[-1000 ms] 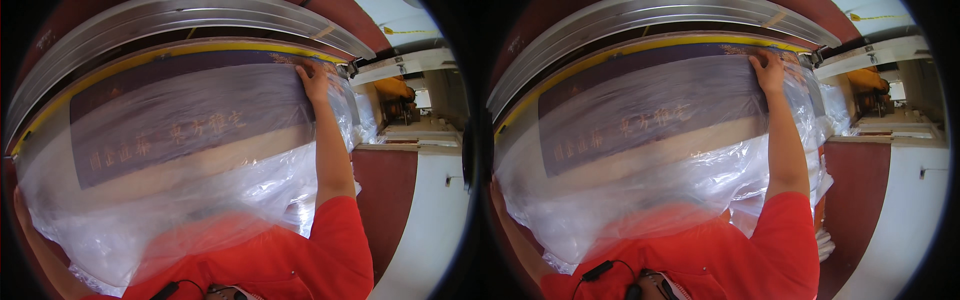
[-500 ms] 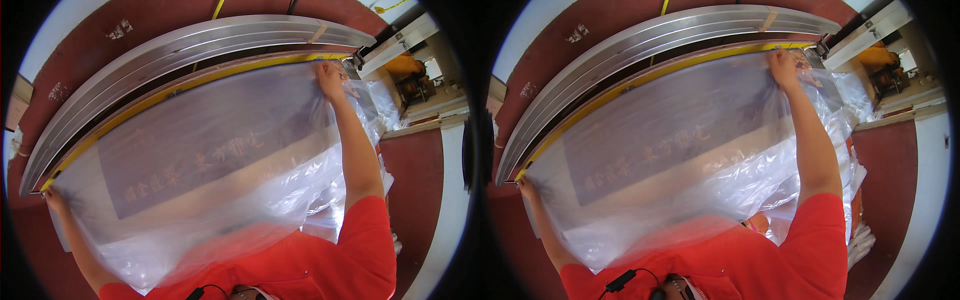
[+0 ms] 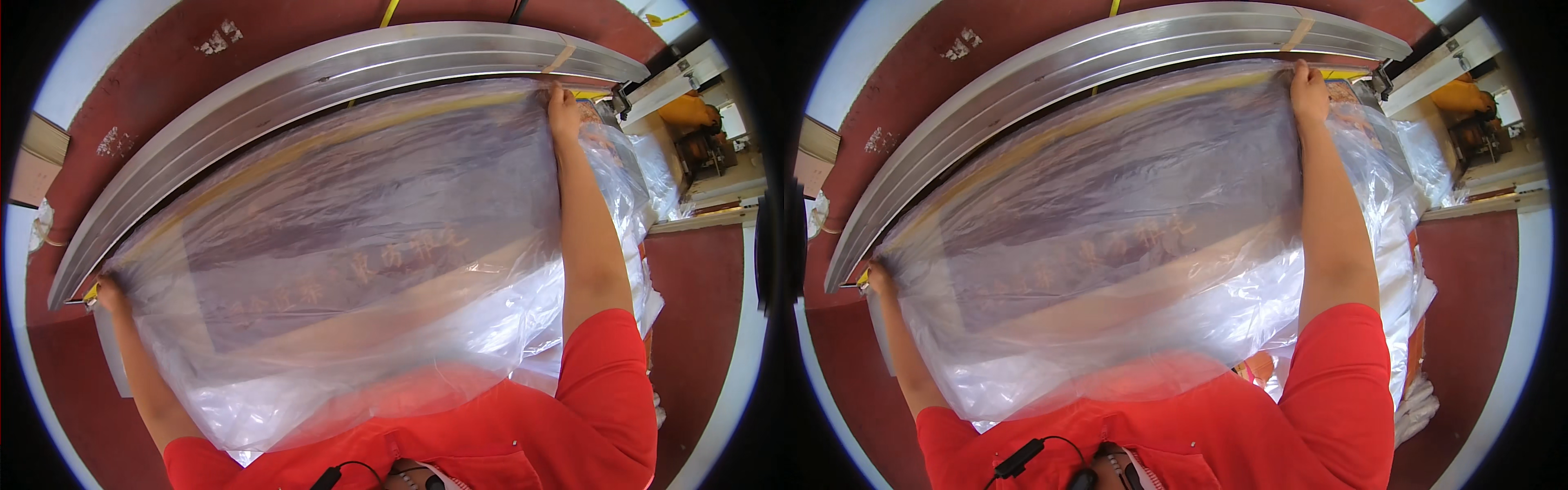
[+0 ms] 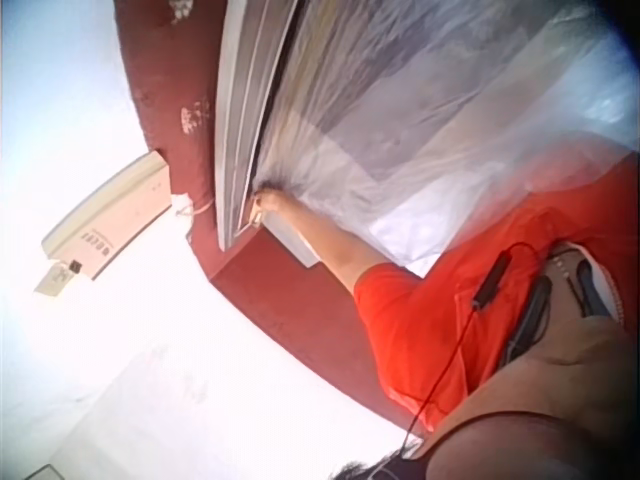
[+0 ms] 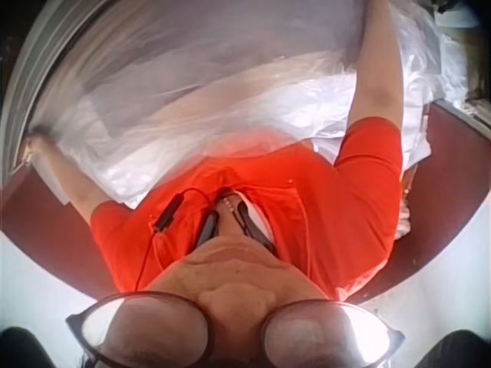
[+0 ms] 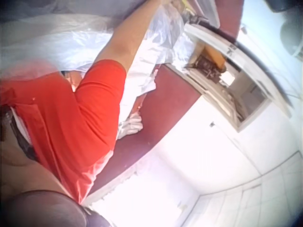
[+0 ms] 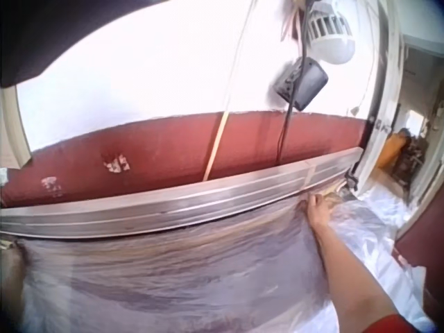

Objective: The person wraps a large rectangular package with clear plastic film. They repeatedly pull the film from a roll, stretch it over the package, and smooth it down to secure the wrapping. The process is repeated multiple times to ensure the package is fully covered.

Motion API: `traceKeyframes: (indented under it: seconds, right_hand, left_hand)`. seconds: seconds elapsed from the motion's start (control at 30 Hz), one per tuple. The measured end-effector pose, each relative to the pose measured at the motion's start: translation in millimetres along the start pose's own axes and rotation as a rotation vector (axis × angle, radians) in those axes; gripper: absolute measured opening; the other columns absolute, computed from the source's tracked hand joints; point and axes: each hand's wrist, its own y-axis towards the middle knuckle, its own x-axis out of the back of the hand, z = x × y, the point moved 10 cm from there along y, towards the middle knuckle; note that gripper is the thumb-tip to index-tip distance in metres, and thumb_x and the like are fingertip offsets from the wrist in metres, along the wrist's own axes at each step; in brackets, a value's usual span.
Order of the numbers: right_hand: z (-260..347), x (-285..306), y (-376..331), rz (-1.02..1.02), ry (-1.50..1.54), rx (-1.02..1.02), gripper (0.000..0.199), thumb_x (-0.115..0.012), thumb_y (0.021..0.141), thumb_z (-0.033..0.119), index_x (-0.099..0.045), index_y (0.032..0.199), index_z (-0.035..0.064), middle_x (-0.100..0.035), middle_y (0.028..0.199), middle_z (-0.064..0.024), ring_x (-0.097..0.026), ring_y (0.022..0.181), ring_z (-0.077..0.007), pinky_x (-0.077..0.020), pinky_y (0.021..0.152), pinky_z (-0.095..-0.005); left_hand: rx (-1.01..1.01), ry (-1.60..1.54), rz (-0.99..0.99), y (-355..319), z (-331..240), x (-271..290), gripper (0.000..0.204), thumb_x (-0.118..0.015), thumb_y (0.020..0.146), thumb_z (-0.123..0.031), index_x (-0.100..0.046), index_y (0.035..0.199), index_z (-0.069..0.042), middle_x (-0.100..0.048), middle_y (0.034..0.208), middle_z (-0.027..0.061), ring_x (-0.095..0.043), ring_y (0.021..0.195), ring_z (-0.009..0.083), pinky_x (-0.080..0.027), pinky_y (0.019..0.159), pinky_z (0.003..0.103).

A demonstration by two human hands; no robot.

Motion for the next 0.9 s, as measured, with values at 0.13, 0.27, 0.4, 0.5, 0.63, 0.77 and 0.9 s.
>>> traceKeyframes:
  seconds: [0.13, 0.27, 0.4, 0.5, 0.63, 0.77, 0.9]
  right_hand:
    - [0.6, -9.7, 1.7, -0.006, 0.027, 0.004, 0.052, -0.028, 0.077, 0.043, -0.052, 0.097, 0.0012, -0.051, 0.099, -0.0219, -0.046, 0.097, -0.0366, -0.0337, 0.082, -0.0402]
    - [-14.5, -10.5, 7.7, 0.118, 0.127, -0.045, 0.051, -0.036, 0.075, 0.042, -0.052, 0.096, -0.0008, -0.053, 0.097, -0.0189, -0.049, 0.093, -0.0283, -0.0358, 0.079, -0.0343]
    - [6.3, -9.0, -7.0, 0.387, 0.239, -0.043, 0.051, -0.046, 0.071, 0.043, -0.055, 0.092, -0.0019, -0.055, 0.087, -0.0117, -0.050, 0.081, -0.0186, -0.0370, 0.071, -0.0279]
    - [40.3, -9.4, -29.6, 0.496, 0.160, 0.040, 0.043, -0.052, 0.071, 0.040, -0.057, 0.090, 0.0012, -0.054, 0.080, -0.0041, -0.046, 0.072, -0.0118, -0.0354, 0.066, -0.0235]
    - [86.1, -15.2, -71.7, 0.640, 0.338, 0.105, 0.035, -0.059, 0.070, 0.035, -0.058, 0.088, 0.0052, -0.053, 0.074, 0.0020, -0.043, 0.064, -0.0054, -0.0335, 0.059, -0.0198]
    - [136.9, -19.0, -146.7, 0.806, 0.551, 0.081, 0.026, -0.060, 0.071, 0.031, -0.059, 0.083, 0.0082, -0.052, 0.068, 0.0056, -0.039, 0.056, -0.0013, -0.0299, 0.051, -0.0153]
    - [137.1, -40.6, -190.8, 0.975, 0.645, 0.029, 0.019, -0.059, 0.073, 0.025, -0.058, 0.079, 0.0064, -0.052, 0.069, 0.0046, -0.042, 0.058, -0.0019, -0.0329, 0.052, -0.0156]
  left_hand:
    - [-0.090, 0.353, -0.105, 18.9, 22.4, 13.2, 0.054, -0.034, 0.080, -0.044, -0.055, 0.084, 0.005, -0.056, 0.076, 0.0198, -0.054, 0.073, 0.0304, -0.042, 0.062, 0.037]
    - [0.362, -0.327, 0.301, -2.4, 23.2, -30.3, 0.042, -0.039, 0.081, -0.038, -0.053, 0.083, 0.002, -0.052, 0.067, 0.0098, -0.052, 0.063, 0.0195, -0.043, 0.056, 0.030]
    - [0.550, -0.781, 0.285, -52.2, -56.8, -13.2, 0.029, -0.045, 0.080, -0.035, -0.053, 0.072, -0.008, -0.045, 0.056, -0.0026, -0.041, 0.046, 0.0092, -0.034, 0.041, 0.024]
    - [0.433, -0.788, 0.526, -44.9, -66.9, 9.4, 0.022, -0.050, 0.078, -0.032, -0.051, 0.067, -0.013, -0.037, 0.052, -0.0065, -0.037, 0.046, 0.0034, -0.029, 0.041, 0.019]
    - [0.282, -0.901, 0.409, -28.2, -54.4, 62.0, 0.023, -0.047, 0.080, -0.028, -0.055, 0.078, -0.007, -0.048, 0.065, -0.0020, -0.046, 0.060, 0.0074, -0.036, 0.054, 0.021]
    - [-0.019, 0.150, 0.273, -5.2, 77.7, 150.3, 0.037, -0.037, 0.083, -0.030, -0.051, 0.105, -0.005, -0.052, 0.102, 0.0160, -0.050, 0.090, 0.0234, -0.037, 0.078, 0.033]
    - [0.178, 0.881, 0.264, -55.1, 90.5, 160.6, 0.036, -0.037, 0.081, -0.027, -0.043, 0.113, -0.013, -0.050, 0.104, 0.0190, -0.050, 0.091, 0.0317, -0.036, 0.079, 0.038]
